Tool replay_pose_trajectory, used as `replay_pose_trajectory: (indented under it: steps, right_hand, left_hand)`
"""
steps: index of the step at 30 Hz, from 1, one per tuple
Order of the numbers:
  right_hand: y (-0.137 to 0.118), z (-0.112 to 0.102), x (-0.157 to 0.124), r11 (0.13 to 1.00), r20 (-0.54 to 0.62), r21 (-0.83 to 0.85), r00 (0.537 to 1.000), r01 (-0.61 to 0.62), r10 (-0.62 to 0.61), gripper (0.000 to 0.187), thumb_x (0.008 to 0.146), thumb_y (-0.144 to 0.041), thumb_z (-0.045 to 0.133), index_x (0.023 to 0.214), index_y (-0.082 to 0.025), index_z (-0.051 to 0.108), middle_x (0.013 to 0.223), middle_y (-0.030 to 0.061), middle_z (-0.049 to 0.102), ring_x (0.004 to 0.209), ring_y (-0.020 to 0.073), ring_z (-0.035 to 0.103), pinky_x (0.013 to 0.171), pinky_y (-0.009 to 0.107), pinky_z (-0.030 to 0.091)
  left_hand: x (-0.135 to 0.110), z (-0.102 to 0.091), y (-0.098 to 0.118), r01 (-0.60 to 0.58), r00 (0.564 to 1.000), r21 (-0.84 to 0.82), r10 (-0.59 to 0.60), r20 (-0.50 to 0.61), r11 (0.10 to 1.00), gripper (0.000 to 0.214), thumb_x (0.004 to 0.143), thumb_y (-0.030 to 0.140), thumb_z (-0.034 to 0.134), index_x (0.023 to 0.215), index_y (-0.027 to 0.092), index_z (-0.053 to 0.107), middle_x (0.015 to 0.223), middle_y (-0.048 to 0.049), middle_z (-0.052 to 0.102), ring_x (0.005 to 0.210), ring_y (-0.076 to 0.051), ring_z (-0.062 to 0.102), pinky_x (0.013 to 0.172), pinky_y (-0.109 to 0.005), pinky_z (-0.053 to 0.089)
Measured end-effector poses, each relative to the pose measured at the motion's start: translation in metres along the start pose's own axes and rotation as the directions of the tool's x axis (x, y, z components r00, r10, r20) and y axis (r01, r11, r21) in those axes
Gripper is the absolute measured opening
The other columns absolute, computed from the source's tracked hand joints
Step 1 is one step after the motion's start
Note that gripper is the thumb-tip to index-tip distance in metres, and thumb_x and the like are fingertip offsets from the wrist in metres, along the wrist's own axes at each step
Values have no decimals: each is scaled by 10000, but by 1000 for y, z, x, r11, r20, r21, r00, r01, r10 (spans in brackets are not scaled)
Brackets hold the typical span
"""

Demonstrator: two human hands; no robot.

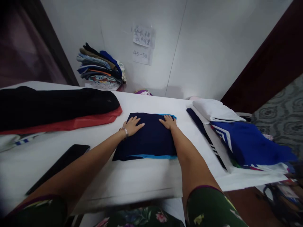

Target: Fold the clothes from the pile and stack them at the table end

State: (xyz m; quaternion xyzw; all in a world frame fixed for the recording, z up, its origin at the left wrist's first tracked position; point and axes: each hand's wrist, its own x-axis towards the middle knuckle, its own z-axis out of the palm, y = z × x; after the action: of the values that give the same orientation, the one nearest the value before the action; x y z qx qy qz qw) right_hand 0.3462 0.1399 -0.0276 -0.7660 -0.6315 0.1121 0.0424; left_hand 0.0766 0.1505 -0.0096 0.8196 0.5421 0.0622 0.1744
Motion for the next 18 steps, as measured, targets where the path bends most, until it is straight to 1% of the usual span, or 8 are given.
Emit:
replay_pose_trajectory:
  steps: [2,4,7,10,12,14,16,18]
  right_hand:
    - [1,1,-1,1000,-1,-1,1000,1,-1,752,867,-694,191,1466,-241,240,1554,41,162,1431,241,76,1124,525,52]
    - [1,-1,-1,1000,1,-4,1000,4,-4,742,872,-687,194,1467,-246,236,1555,40,158,1431,242,78,1123,529,55]
    - [-4,-9,-1,1000,31,-23,999,-7,7,699,891,-654,207,1462,-253,247,1554,46,167,1429,245,94,1121,530,76]
    - [-17,-21,-8,998,51,-44,998,-47,49,670,911,-617,204,1445,-221,288,1551,89,166,1422,287,109,1097,571,121]
    - [-28,-26,-24,999,-3,-48,1000,-24,24,690,910,-622,198,1441,-193,293,1556,112,129,1422,311,85,1088,588,114]
    - [-35,-24,-51,996,-73,-50,995,70,-74,715,899,-645,207,1451,-194,273,1560,100,110,1427,301,58,1105,562,77]
    - [-35,-15,-82,984,-105,-50,979,170,-175,725,887,-665,234,1460,-221,259,1557,72,146,1429,279,63,1124,518,47]
    - [-27,-3,-109,985,-105,-38,980,166,-170,715,885,-660,265,1459,-233,268,1546,59,196,1427,266,96,1132,490,60]
  left_hand:
    - [-24,8,-6,-19,998,34,21,-52,999,784,817,720,222,1439,253,315,1558,-49,163,1426,-286,109,1100,-571,157]
    - [-41,16,-9,-29,995,44,34,-98,999,766,833,704,201,1445,253,297,1559,-43,163,1425,-279,118,1091,-566,194]
    - [-49,21,-10,-28,992,48,34,-121,998,750,844,690,192,1449,257,285,1559,-37,170,1424,-267,122,1090,-541,222]
    - [-48,19,-9,-27,992,52,33,-121,998,745,846,686,197,1451,257,276,1559,-32,175,1423,-266,125,1094,-530,223]
    - [-47,18,-8,-23,992,48,29,-120,999,745,848,682,200,1453,252,272,1559,-33,175,1421,-273,128,1094,-529,224]
    - [-47,18,-8,-24,992,41,28,-120,999,747,848,681,206,1453,248,272,1559,-36,175,1420,-280,125,1096,-526,216]
    - [-47,18,-9,-28,992,34,31,-119,999,747,847,683,208,1453,251,275,1559,-36,174,1421,-282,118,1100,-521,205]
    - [-48,19,-9,-31,993,25,33,-115,999,745,847,684,213,1452,254,276,1560,-35,170,1422,-286,108,1100,-519,197]
